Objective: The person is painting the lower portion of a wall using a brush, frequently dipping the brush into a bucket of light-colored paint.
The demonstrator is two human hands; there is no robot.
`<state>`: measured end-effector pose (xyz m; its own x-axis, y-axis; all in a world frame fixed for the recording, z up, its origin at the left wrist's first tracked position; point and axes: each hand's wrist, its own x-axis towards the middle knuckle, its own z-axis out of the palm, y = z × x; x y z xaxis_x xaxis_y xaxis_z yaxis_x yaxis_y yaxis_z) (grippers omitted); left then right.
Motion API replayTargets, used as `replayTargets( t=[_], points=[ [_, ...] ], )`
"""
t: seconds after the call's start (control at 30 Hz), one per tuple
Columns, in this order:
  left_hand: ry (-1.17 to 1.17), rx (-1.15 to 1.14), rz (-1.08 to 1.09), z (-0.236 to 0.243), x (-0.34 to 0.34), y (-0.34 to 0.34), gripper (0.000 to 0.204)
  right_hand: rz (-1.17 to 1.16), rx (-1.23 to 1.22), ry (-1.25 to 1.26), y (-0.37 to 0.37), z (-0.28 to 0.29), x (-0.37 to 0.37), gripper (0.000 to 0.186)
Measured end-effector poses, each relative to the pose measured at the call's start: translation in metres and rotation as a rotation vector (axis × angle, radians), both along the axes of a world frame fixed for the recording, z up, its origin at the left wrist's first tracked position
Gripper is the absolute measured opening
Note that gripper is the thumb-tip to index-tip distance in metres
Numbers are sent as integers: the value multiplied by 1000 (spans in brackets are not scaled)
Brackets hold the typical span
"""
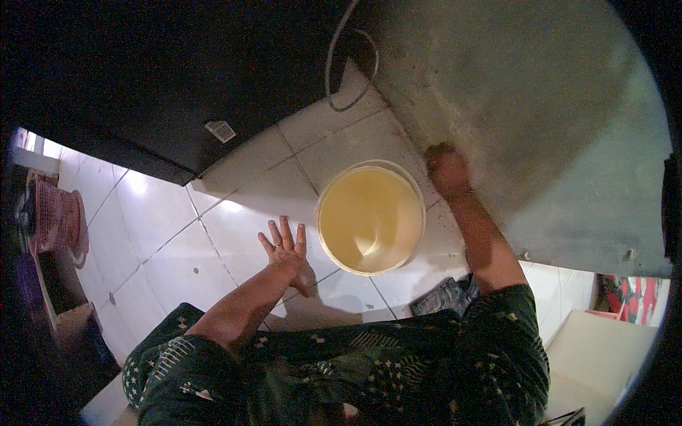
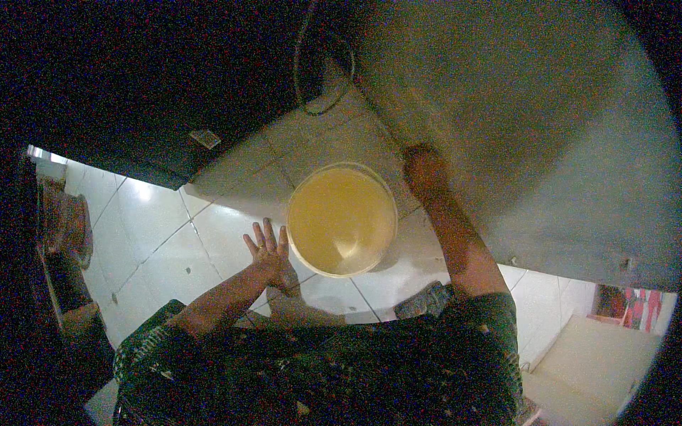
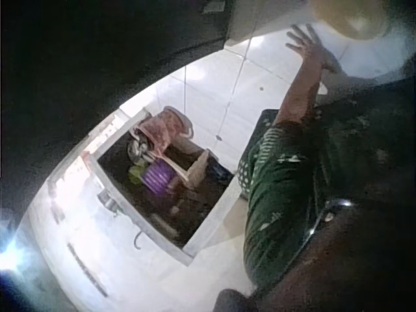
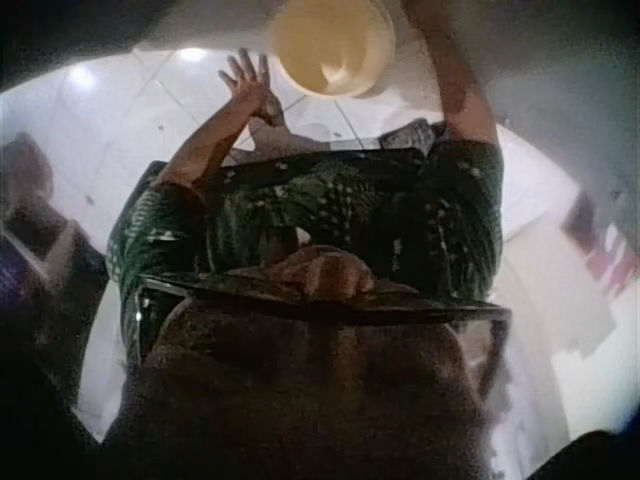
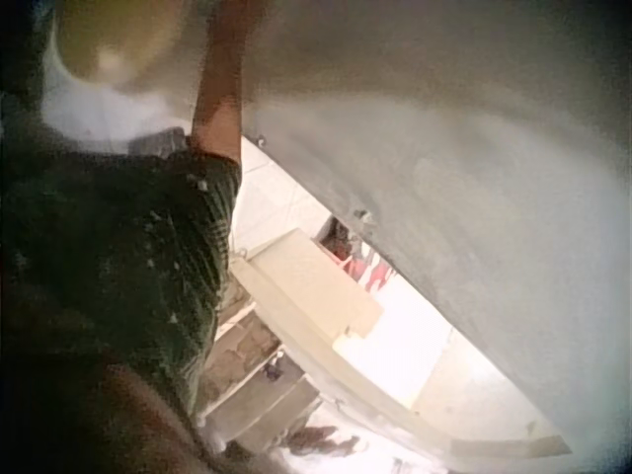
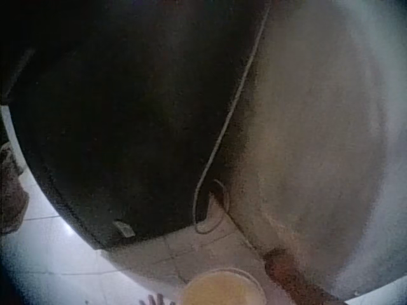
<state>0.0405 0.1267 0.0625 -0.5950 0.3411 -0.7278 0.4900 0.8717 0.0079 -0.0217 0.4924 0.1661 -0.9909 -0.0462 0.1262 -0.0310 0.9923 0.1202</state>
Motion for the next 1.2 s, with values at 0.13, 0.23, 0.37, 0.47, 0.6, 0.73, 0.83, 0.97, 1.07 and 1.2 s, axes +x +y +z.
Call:
replayTargets(
  t=[0.13,0.23,0.37,0.47,0.6,0.73,0.83,0.97,1.07,1.2],
  points=[
    [6,-66,11,2,2,5,161,-82,-227,307,-52,97,19,17],
    [-24,-39,34,5,3,4,156,-103,-345,463,-71,120,22,19],
    [-61,-53,26,30,-5,12,148,4,-186,-158,-35,19,-22,25],
    [-83,-50,-3,40,-10,11,144,-12,-45,107,2,-15,-34,26],
    [-76,-18,49,26,-3,8,143,148,-329,533,-68,98,-15,16],
    [70,56,75,3,6,4,144,270,-629,440,-70,149,-12,13],
    [-77,52,59,21,-3,6,145,-202,-993,103,-71,146,-25,11],
    [-17,94,21,6,2,1,151,-78,-784,152,-82,122,-49,16],
    [-2,81,1,7,1,-1,155,58,-545,164,-78,102,-65,18],
    [-23,82,-20,9,0,0,157,-7,-436,-152,-54,70,-88,16]
  ],
)
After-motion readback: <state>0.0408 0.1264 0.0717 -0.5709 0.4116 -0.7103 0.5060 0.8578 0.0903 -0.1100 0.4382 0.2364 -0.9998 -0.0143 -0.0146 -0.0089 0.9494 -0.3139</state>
